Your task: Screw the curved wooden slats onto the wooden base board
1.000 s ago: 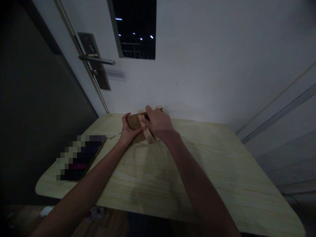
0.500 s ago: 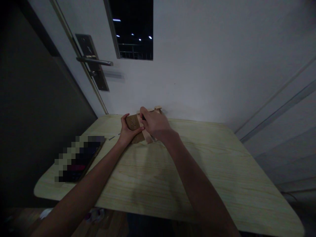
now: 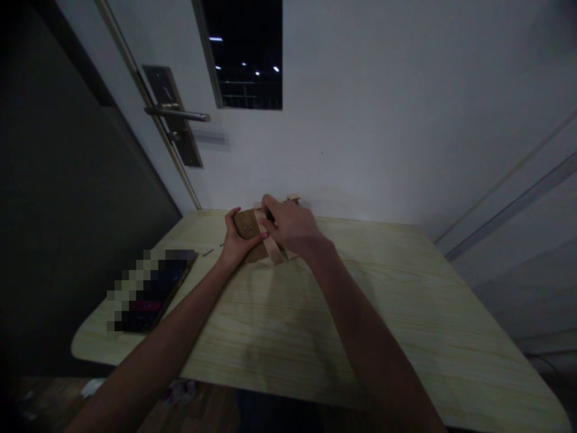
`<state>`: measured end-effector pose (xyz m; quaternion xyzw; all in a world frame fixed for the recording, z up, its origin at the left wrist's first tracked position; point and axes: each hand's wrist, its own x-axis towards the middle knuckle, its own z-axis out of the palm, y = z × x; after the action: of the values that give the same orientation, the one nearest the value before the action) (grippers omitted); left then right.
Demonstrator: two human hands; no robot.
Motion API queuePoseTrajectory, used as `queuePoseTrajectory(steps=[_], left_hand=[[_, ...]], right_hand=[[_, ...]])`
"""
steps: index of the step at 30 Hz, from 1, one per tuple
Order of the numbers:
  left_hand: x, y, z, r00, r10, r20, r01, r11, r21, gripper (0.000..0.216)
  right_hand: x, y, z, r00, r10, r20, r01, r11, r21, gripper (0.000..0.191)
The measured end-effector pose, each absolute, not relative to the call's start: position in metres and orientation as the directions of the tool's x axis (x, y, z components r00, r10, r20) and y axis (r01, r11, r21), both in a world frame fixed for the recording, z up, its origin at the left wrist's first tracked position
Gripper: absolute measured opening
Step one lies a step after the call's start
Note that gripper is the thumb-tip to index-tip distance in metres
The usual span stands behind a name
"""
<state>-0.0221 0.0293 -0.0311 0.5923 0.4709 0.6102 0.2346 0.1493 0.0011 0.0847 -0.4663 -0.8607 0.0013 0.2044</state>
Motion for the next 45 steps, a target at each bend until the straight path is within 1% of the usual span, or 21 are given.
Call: queuePoseTrajectory(steps=[6,10,13,15,19,24,26,30,35,37,41,43,45], left_hand=[[-0.023,0.032,-0.033,-0.190,0.841,0.506,0.266,-0.452,0.851,0.097],[-0.023,0.031,-0.032,-0.187,0.835,0.517,0.280,-0.459,0.843,0.097],[-0.022,0.030,-0.031,-0.184,0.839,0.512,0.283,-0.454,0.845,0.096],[-0.022,0.030,-0.030,-0.182,0.839,0.513,0.282,-0.455,0.844,0.096],[-0.022,0.030,-0.031,-0.178,0.836,0.520,0.276,-0.464,0.842,0.096],[-0.022,0.031,-0.032,-0.182,0.835,0.519,0.276,-0.464,0.842,0.095],[-0.023,0.031,-0.033,-0.187,0.838,0.512,0.274,-0.456,0.847,0.096],[-0.022,0.030,-0.032,-0.189,0.844,0.502,0.273,-0.446,0.853,0.095],[-0.021,0.027,-0.029,-0.189,0.850,0.492,0.266,-0.438,0.859,0.093],[-0.020,0.027,-0.028,-0.193,0.847,0.495,0.270,-0.439,0.857,0.093],[-0.021,0.027,-0.028,-0.194,0.845,0.499,0.270,-0.443,0.855,0.093],[-0.021,0.028,-0.029,-0.190,0.846,0.498,0.261,-0.446,0.856,0.093],[-0.022,0.028,-0.030,-0.187,0.848,0.496,0.255,-0.446,0.858,0.094]], right_hand=[[0.154,-0.001,0.085,-0.540,0.768,0.344,0.739,0.629,-0.243,0.034],[0.151,0.000,0.086,-0.539,0.748,0.387,0.747,0.637,-0.191,0.033],[0.149,0.003,0.086,-0.513,0.769,0.382,0.784,0.601,-0.158,0.018],[0.148,0.005,0.086,-0.481,0.796,0.367,0.813,0.562,-0.153,0.014],[0.149,0.003,0.086,-0.452,0.820,0.351,0.837,0.526,-0.151,0.021],[0.152,-0.006,0.090,-0.482,0.820,0.310,0.831,0.540,-0.136,0.027],[0.152,-0.007,0.092,-0.484,0.825,0.294,0.833,0.537,-0.134,0.027],[0.150,-0.005,0.093,-0.432,0.858,0.279,0.879,0.469,-0.083,0.024],[0.148,-0.006,0.095,-0.368,0.891,0.264,0.922,0.387,-0.021,0.032],[0.148,-0.008,0.096,-0.370,0.892,0.258,0.918,0.394,-0.044,0.034],[0.147,-0.013,0.098,-0.426,0.865,0.265,0.867,0.474,-0.153,0.031],[0.146,-0.013,0.098,-0.441,0.856,0.269,0.856,0.492,-0.161,0.029],[0.146,-0.012,0.097,-0.439,0.859,0.265,0.864,0.484,-0.138,0.029]])
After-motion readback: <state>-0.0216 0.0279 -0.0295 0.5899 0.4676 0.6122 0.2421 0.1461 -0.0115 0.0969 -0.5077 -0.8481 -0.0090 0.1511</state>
